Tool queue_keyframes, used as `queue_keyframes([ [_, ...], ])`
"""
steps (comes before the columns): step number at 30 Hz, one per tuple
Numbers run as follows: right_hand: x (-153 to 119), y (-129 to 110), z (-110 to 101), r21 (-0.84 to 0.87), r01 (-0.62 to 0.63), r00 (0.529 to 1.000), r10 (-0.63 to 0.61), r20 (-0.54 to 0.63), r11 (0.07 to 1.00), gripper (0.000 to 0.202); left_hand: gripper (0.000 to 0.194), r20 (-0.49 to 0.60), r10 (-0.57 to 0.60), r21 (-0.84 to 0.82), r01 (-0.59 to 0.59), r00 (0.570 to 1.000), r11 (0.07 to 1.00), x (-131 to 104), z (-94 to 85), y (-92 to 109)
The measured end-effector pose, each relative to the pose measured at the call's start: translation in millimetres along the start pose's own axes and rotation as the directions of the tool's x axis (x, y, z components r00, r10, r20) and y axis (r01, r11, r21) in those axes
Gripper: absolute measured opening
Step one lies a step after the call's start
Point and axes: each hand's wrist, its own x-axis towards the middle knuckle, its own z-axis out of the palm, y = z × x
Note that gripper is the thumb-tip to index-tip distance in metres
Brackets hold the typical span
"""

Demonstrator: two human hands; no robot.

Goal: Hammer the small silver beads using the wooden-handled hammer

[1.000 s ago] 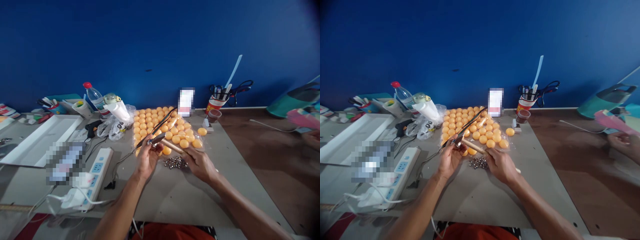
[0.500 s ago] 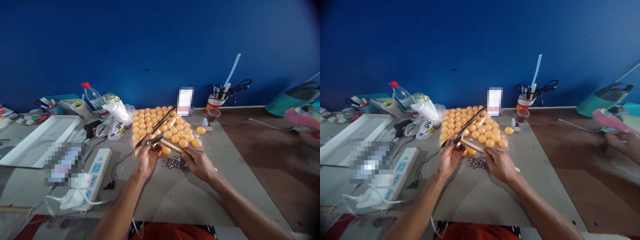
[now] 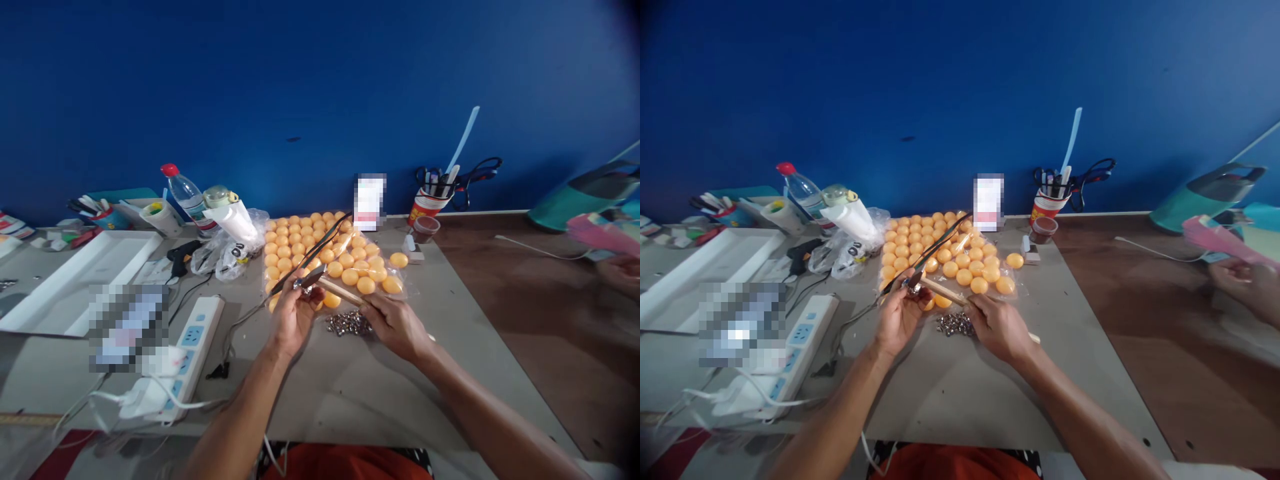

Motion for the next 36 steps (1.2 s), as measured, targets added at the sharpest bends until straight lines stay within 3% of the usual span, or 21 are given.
queue_keyframes([
  [36,-1.0,2.1,2.3,0.045,-0.043,0.999,0.041,0.035,0.998,0.028,0.030,-0.009,0.020,-0.028,-0.021,1.000,0.999,3.0,-2.9,6.2],
])
